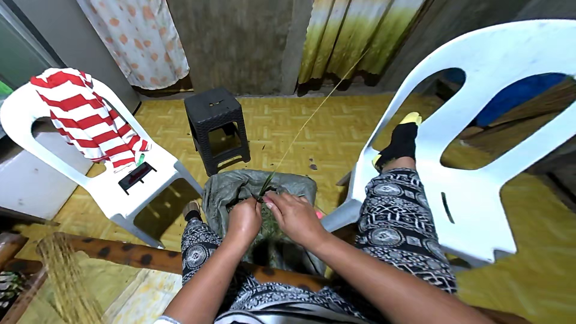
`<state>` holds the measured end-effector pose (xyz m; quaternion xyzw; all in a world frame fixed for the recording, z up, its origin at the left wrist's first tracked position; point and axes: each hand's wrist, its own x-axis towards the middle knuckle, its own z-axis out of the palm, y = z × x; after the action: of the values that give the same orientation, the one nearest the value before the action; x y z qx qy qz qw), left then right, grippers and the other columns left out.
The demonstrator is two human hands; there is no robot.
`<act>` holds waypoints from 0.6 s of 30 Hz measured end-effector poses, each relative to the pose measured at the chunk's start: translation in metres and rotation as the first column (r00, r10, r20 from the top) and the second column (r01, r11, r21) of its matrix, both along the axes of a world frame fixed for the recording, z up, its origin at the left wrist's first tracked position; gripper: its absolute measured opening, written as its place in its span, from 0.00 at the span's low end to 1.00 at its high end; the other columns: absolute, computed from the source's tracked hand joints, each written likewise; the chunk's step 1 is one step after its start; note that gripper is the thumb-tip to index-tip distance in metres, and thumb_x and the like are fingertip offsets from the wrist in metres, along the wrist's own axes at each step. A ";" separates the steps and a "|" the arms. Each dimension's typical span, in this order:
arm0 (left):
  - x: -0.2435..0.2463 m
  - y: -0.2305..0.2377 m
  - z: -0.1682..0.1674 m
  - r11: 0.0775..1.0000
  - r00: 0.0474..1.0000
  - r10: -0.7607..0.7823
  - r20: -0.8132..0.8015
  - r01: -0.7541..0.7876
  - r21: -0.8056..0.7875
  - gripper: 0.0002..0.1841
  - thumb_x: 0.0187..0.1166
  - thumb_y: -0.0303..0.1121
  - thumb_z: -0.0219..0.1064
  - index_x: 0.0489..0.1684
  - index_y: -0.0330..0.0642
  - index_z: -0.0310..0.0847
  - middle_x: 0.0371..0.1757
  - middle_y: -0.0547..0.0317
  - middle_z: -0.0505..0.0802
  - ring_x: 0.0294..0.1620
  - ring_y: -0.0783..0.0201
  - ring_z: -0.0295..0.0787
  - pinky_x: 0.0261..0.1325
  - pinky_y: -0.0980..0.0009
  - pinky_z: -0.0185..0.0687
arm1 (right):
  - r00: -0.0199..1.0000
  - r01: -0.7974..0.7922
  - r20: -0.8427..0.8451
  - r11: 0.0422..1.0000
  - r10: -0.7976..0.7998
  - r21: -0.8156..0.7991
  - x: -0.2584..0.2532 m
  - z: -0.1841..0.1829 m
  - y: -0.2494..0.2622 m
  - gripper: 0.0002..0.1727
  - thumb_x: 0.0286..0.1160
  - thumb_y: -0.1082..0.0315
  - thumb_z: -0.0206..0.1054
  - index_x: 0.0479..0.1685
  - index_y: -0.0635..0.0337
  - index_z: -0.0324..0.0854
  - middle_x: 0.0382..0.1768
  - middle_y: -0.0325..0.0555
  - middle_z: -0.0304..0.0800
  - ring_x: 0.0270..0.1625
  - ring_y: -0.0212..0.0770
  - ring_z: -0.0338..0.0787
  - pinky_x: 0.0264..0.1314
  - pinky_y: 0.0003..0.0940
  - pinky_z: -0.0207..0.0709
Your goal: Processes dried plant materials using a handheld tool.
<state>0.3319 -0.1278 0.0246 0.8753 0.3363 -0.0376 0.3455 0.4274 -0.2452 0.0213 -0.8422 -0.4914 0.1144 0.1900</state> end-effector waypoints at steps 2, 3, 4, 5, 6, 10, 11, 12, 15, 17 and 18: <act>0.001 0.000 0.000 1.000 1.000 -0.003 -0.001 0.003 0.009 0.20 0.94 0.36 0.49 0.53 0.28 0.84 0.52 0.38 0.92 0.58 0.45 0.90 0.65 0.47 0.80 | 0.998 0.012 0.056 1.000 -0.013 0.008 0.000 0.000 0.001 0.25 0.94 0.56 0.50 0.76 0.59 0.81 0.60 0.62 0.91 0.66 0.64 0.88 0.71 0.63 0.73; 0.001 0.001 -0.002 1.000 1.000 -0.007 0.014 0.007 0.013 0.21 0.94 0.36 0.48 0.54 0.29 0.84 0.52 0.38 0.92 0.58 0.44 0.90 0.65 0.47 0.80 | 0.996 0.019 0.085 1.000 -0.021 0.014 0.001 -0.001 0.002 0.25 0.94 0.56 0.51 0.76 0.59 0.82 0.59 0.62 0.91 0.65 0.64 0.89 0.69 0.64 0.74; 0.001 0.001 -0.004 1.000 0.999 -0.012 0.033 0.011 0.016 0.21 0.95 0.37 0.47 0.57 0.30 0.84 0.53 0.38 0.92 0.58 0.45 0.90 0.66 0.47 0.80 | 0.993 0.029 0.112 0.999 -0.031 0.020 0.003 -0.003 0.002 0.24 0.93 0.56 0.51 0.75 0.59 0.82 0.58 0.62 0.92 0.64 0.65 0.89 0.68 0.64 0.75; 0.001 0.000 -0.006 1.000 0.999 -0.016 0.052 0.015 0.019 0.22 0.95 0.38 0.47 0.62 0.31 0.84 0.56 0.38 0.92 0.60 0.45 0.90 0.68 0.47 0.80 | 0.990 0.040 0.136 0.999 -0.043 0.021 0.006 -0.005 0.002 0.24 0.93 0.56 0.51 0.75 0.58 0.82 0.58 0.62 0.92 0.63 0.65 0.89 0.66 0.64 0.75; 0.001 0.000 -0.007 1.000 0.998 -0.019 0.063 0.018 0.020 0.22 0.95 0.38 0.47 0.67 0.32 0.83 0.59 0.39 0.92 0.63 0.45 0.90 0.71 0.47 0.79 | 0.987 0.052 0.150 0.999 -0.054 0.017 0.009 -0.006 0.003 0.24 0.93 0.57 0.52 0.75 0.58 0.82 0.58 0.62 0.92 0.63 0.65 0.89 0.67 0.64 0.74; -0.004 -0.001 -0.012 0.999 0.996 -0.031 0.083 0.029 0.024 0.22 0.95 0.38 0.47 0.72 0.33 0.81 0.63 0.38 0.91 0.67 0.45 0.89 0.74 0.47 0.77 | 0.982 0.067 0.177 0.997 -0.073 0.045 0.020 -0.013 0.002 0.23 0.92 0.58 0.54 0.74 0.59 0.82 0.57 0.64 0.92 0.62 0.67 0.89 0.65 0.66 0.74; -0.005 -0.001 -0.015 0.999 0.995 -0.034 0.093 0.031 0.026 0.22 0.95 0.38 0.48 0.71 0.32 0.81 0.62 0.38 0.92 0.66 0.45 0.89 0.73 0.47 0.78 | 0.981 0.069 0.176 0.997 -0.076 0.046 0.022 -0.013 0.001 0.23 0.92 0.58 0.54 0.74 0.59 0.83 0.58 0.64 0.91 0.62 0.67 0.89 0.66 0.66 0.74; -0.007 -0.001 -0.017 0.999 0.994 -0.037 0.101 0.034 0.030 0.22 0.95 0.37 0.48 0.71 0.32 0.81 0.61 0.38 0.92 0.65 0.44 0.90 0.72 0.47 0.78 | 0.980 0.072 0.183 0.996 -0.080 0.046 0.024 -0.014 0.001 0.23 0.92 0.58 0.55 0.74 0.60 0.83 0.57 0.64 0.91 0.62 0.67 0.89 0.66 0.66 0.74; -0.011 -0.001 -0.020 0.999 0.992 -0.037 0.122 0.032 0.045 0.22 0.95 0.37 0.49 0.70 0.32 0.82 0.60 0.38 0.93 0.62 0.44 0.91 0.71 0.47 0.80 | 0.975 0.090 0.200 0.995 -0.096 0.040 0.035 -0.014 0.002 0.23 0.92 0.58 0.54 0.74 0.59 0.83 0.57 0.65 0.91 0.62 0.68 0.88 0.66 0.67 0.74; -0.013 -0.001 -0.020 0.999 0.991 -0.034 0.132 0.029 0.043 0.21 0.95 0.36 0.49 0.70 0.31 0.83 0.58 0.38 0.93 0.60 0.45 0.92 0.70 0.48 0.80 | 0.972 0.128 0.193 0.991 -0.133 0.038 0.046 -0.012 0.003 0.23 0.93 0.57 0.53 0.74 0.58 0.83 0.57 0.65 0.91 0.63 0.68 0.88 0.67 0.68 0.73; -0.014 -0.001 -0.019 0.999 0.990 -0.032 0.140 0.027 0.039 0.22 0.95 0.36 0.49 0.69 0.31 0.83 0.57 0.38 0.93 0.59 0.46 0.92 0.69 0.48 0.80 | 0.969 0.154 0.186 0.987 -0.161 0.053 0.052 -0.010 0.004 0.22 0.93 0.57 0.53 0.74 0.58 0.83 0.57 0.66 0.91 0.63 0.69 0.88 0.67 0.68 0.72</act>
<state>0.3179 -0.1289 0.0057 0.8868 0.2989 0.0251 0.3516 0.4791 -0.2417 0.0115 -0.8819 -0.4409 0.0087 0.1667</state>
